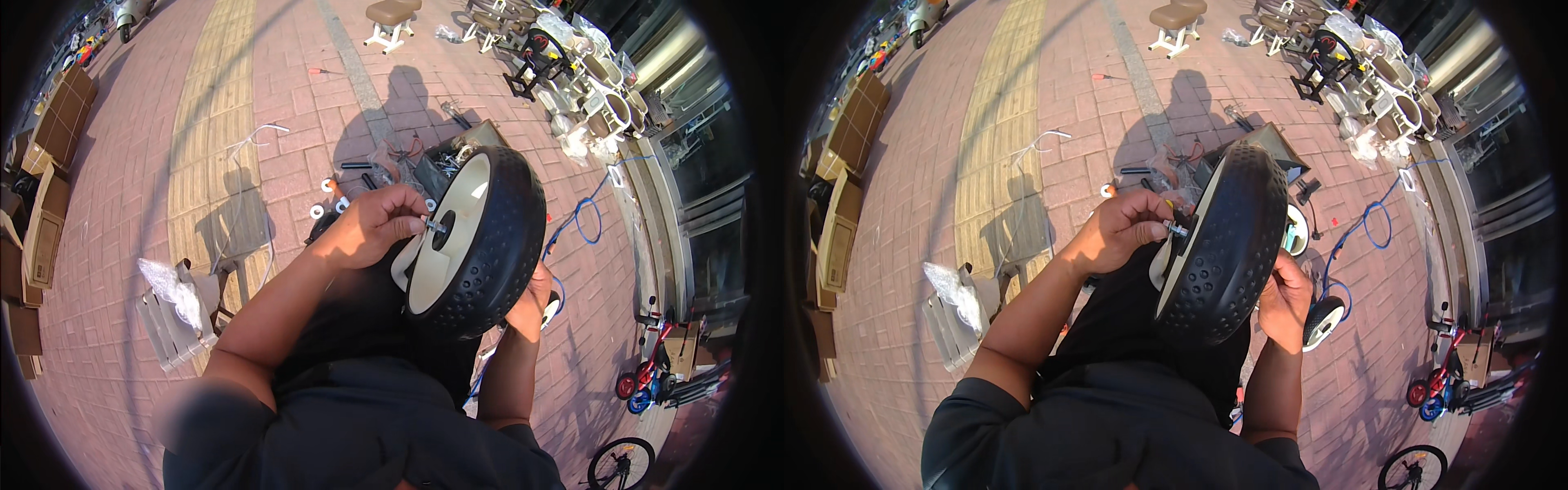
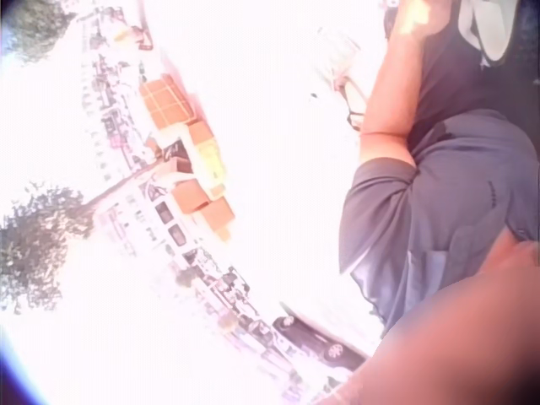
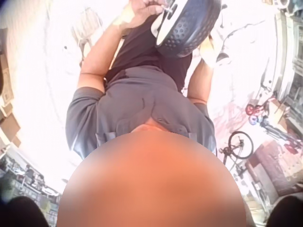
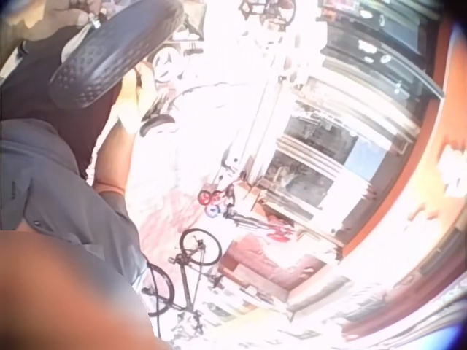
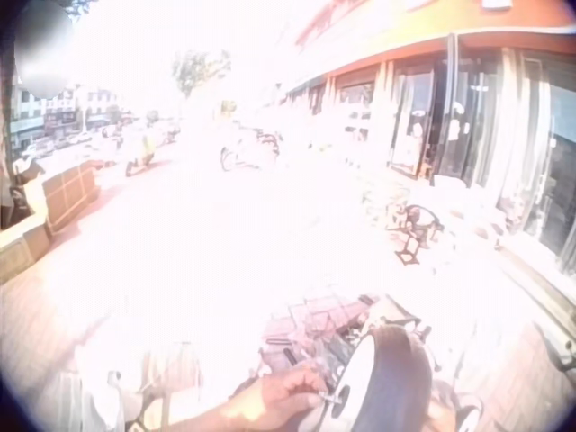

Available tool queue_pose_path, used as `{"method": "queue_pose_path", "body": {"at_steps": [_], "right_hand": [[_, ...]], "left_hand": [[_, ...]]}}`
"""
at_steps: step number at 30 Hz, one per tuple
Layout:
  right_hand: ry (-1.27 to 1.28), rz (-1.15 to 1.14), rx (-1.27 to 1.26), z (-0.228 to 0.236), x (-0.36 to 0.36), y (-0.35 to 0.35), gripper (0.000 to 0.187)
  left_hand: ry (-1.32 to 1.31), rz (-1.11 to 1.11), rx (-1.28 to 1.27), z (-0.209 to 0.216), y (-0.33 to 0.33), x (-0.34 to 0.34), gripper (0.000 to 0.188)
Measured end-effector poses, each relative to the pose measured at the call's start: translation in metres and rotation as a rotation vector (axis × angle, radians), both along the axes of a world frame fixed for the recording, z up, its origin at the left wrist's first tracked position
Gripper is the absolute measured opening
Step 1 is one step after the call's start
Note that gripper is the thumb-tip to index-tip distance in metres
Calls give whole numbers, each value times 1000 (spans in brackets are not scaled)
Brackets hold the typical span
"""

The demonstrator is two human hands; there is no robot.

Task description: The person assembles a white scooter by attaching wheels to the frame, inserting the handlebar stem, and securing the handlebars with bolts. They use a wrench to tighten the bolts and ensure the components are firmly attached.

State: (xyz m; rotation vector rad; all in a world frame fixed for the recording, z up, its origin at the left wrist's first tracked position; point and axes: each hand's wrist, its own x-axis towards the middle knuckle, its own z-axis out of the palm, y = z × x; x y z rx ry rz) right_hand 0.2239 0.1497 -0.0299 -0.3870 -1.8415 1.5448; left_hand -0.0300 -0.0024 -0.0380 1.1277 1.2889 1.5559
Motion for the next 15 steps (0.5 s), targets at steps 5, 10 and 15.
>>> {"method": "queue_pose_path", "body": {"at_steps": [5,10,15], "right_hand": [[-10,-4,52,1,1,2,31],[-5,13,30,3,1,2,30],[-8,17,20,3,2,1,30]], "left_hand": [[-151,15,2,1,-5,2,12],[-304,-43,57,-7,-4,3,18],[-328,-137,49,-15,-3,0,23]]}}
